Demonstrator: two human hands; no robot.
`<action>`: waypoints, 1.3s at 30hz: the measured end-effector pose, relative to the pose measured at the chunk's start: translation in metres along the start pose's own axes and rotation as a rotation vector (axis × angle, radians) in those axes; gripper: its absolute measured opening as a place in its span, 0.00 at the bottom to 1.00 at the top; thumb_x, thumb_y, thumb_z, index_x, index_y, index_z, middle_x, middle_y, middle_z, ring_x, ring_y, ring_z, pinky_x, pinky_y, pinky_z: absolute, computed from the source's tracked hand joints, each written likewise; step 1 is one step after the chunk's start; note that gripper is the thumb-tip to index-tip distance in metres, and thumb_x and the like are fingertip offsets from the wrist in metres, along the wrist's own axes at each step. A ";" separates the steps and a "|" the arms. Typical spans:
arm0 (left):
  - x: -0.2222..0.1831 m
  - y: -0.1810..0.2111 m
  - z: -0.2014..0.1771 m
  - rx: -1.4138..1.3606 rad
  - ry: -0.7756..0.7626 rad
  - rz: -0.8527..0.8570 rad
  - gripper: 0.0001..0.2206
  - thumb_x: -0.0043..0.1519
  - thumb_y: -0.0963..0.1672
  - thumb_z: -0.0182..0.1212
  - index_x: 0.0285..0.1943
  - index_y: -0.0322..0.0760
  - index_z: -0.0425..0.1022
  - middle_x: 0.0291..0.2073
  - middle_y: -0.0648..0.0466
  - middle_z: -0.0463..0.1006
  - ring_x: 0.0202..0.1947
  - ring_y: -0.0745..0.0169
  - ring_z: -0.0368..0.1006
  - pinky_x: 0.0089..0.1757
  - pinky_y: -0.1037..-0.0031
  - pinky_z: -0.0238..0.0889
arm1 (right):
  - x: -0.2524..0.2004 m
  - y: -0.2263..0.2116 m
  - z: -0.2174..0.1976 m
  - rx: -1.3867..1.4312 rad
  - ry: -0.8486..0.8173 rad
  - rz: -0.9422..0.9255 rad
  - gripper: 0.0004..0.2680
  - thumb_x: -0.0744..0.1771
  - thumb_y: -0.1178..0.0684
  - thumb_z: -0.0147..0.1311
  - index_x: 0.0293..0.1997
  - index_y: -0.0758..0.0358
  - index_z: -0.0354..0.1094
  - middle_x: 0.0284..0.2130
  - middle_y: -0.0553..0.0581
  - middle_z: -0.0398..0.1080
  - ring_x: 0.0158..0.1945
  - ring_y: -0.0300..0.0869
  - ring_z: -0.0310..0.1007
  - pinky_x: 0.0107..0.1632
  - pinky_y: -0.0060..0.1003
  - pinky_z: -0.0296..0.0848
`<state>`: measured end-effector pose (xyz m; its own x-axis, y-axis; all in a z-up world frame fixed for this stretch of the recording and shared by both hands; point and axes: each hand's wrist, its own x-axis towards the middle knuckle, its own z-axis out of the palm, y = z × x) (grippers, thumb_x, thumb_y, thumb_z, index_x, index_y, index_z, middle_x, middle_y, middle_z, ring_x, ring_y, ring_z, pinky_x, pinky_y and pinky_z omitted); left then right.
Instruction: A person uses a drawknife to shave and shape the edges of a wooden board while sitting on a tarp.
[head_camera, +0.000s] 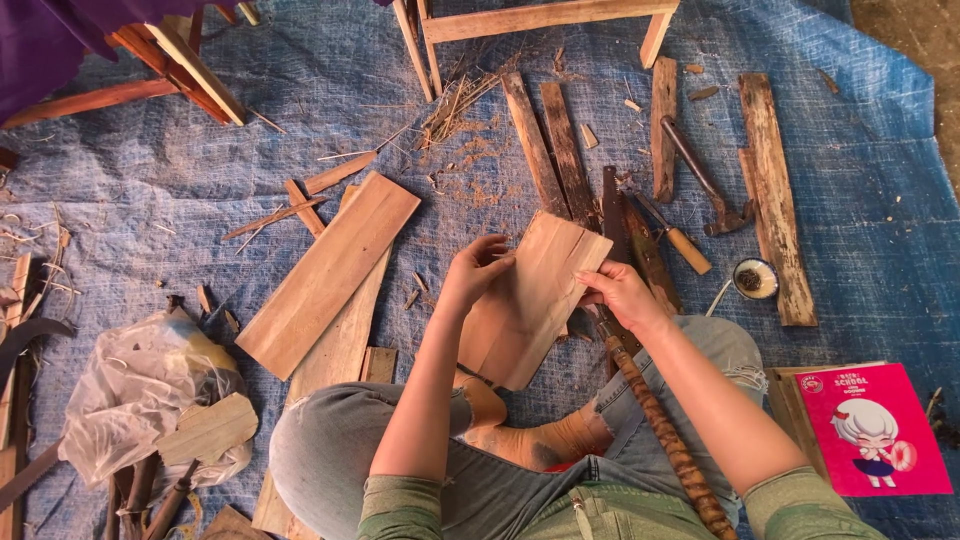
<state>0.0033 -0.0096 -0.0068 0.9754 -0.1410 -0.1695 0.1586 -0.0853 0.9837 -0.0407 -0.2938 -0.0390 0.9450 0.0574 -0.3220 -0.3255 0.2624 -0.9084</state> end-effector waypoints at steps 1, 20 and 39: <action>0.001 -0.001 -0.004 -0.001 0.000 0.001 0.24 0.55 0.45 0.78 0.61 0.42 0.78 0.49 0.43 0.82 0.52 0.53 0.78 0.56 0.61 0.68 | 0.002 0.004 -0.002 -0.001 0.000 -0.001 0.07 0.64 0.60 0.63 0.42 0.72 0.74 0.35 0.71 0.78 0.35 0.55 0.82 0.32 0.50 0.82; -0.018 0.004 0.017 0.771 0.354 0.206 0.32 0.57 0.49 0.71 0.71 0.41 0.67 0.59 0.37 0.69 0.64 0.31 0.64 0.60 0.46 0.59 | 0.006 0.026 -0.030 0.252 0.161 -0.046 0.03 0.67 0.58 0.58 0.42 0.61 0.73 0.37 0.64 0.79 0.38 0.52 0.82 0.40 0.49 0.83; -0.052 -0.053 0.095 1.421 -0.074 0.390 0.42 0.55 0.36 0.54 0.82 0.41 0.43 0.78 0.37 0.44 0.79 0.40 0.36 0.69 0.44 0.29 | 0.011 0.061 0.031 0.374 0.257 0.025 0.05 0.65 0.58 0.63 0.42 0.63 0.72 0.35 0.66 0.78 0.36 0.54 0.82 0.39 0.52 0.83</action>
<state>-0.0704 -0.0918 -0.0556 0.9032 -0.4272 0.0406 -0.4291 -0.8988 0.0899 -0.0494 -0.2476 -0.0892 0.8831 -0.1603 -0.4409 -0.2693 0.5964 -0.7562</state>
